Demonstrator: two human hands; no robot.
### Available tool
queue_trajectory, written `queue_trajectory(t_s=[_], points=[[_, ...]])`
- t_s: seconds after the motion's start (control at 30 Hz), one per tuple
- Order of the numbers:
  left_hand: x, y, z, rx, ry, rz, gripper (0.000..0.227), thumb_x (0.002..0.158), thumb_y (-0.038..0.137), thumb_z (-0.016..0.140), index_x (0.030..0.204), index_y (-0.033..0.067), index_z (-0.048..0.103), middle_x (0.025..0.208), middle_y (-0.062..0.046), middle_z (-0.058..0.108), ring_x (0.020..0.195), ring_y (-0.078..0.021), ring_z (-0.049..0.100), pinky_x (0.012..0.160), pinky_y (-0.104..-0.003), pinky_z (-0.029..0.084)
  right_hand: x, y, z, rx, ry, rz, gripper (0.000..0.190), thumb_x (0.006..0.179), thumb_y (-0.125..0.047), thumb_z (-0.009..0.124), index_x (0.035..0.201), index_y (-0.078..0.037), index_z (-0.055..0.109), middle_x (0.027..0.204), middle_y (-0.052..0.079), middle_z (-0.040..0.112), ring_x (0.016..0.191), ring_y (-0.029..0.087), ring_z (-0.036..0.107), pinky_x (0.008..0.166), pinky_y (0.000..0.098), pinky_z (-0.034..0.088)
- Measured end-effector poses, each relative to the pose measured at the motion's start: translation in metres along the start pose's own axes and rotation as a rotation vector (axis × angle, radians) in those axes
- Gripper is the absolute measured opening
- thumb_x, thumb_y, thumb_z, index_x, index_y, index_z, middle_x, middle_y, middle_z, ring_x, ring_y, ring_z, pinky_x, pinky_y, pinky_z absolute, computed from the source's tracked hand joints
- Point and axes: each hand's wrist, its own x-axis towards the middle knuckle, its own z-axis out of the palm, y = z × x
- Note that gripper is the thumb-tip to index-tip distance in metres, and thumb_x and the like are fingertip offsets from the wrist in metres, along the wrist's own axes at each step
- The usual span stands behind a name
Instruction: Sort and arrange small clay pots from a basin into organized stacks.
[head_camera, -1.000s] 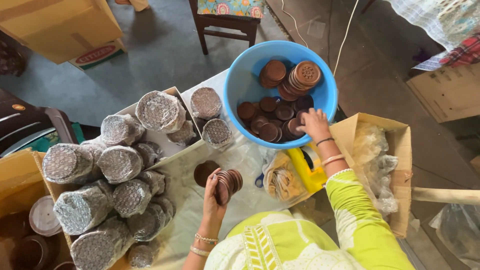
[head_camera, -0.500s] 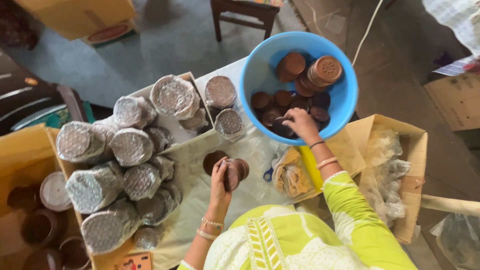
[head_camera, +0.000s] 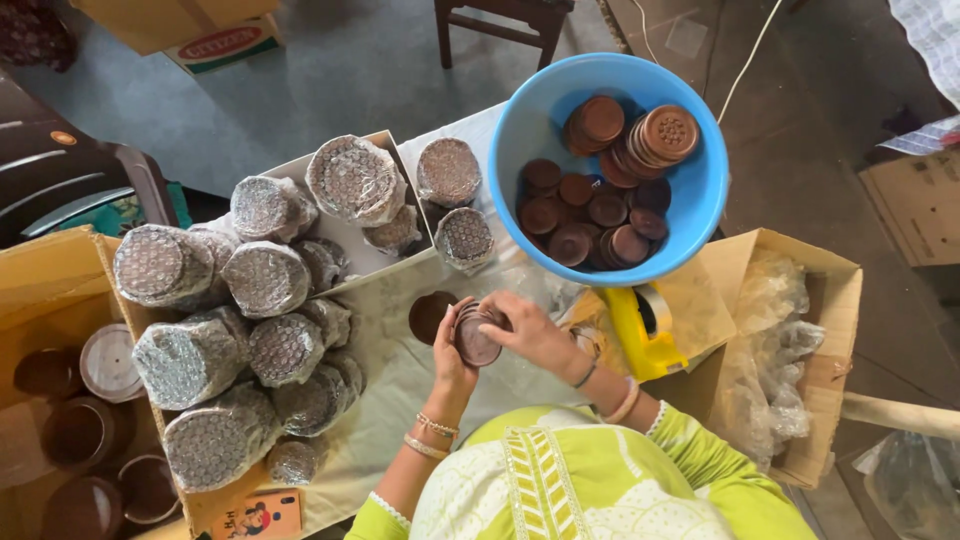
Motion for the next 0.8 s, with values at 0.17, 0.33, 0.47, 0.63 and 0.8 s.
queue_trajectory(t_s=[0.17,0.33,0.47,0.63,0.8], points=[[-0.015,0.002,0.015,0.050,-0.077,0.021,0.043,0.102,0.035,0.057,0.133,0.0056,0.060,0.114,-0.009,0.071,0.105,-0.0203,0.067,0.094,-0.037,0.055,-0.003,-0.003,0.016,-0.169,0.177,-0.142,0.045,0.083,-0.023,0.073,0.122,-0.002,0.063,0.110,0.018,0.056,0.111,0.034,0.053,0.100,0.0438,0.042],[-0.035,0.005,0.032,0.113,-0.195,0.092,0.049,0.099,0.032,0.061,0.141,0.0089,0.051,0.127,-0.007,0.063,0.118,-0.0192,0.061,0.101,-0.036,0.052,-0.011,0.017,0.033,0.076,0.237,-0.097,0.045,0.092,-0.027,0.064,0.130,-0.004,0.060,0.122,0.015,0.058,0.121,0.032,0.055,0.108,0.0417,0.042],[-0.046,0.012,0.048,0.389,-0.300,0.094,0.070,0.086,0.021,0.069,0.149,0.0174,0.039,0.135,-0.006,0.054,0.126,-0.0179,0.055,0.105,-0.035,0.048,-0.013,0.019,0.028,0.224,0.267,-0.006,0.042,0.093,-0.029,0.058,0.128,-0.005,0.063,0.121,0.012,0.063,0.118,0.028,0.062,0.106,0.0390,0.047],[-0.034,0.007,0.040,0.359,-0.283,0.100,0.072,0.083,0.016,0.069,0.150,0.0120,0.041,0.133,-0.009,0.056,0.122,-0.0204,0.057,0.106,-0.036,0.048,-0.012,0.011,0.001,0.277,0.183,-0.059,0.045,0.101,-0.033,0.051,0.132,-0.003,0.059,0.120,0.014,0.060,0.118,0.029,0.060,0.105,0.0390,0.045],[-0.035,0.013,0.050,0.359,-0.274,0.101,0.074,0.081,0.012,0.067,0.151,0.0072,0.043,0.126,-0.010,0.057,0.115,-0.0199,0.059,0.101,-0.036,0.050,0.027,0.061,-0.058,-0.015,0.257,-0.175,0.033,0.107,-0.029,0.055,0.124,-0.003,0.063,0.113,0.012,0.065,0.106,0.024,0.066,0.093,0.0364,0.054]])
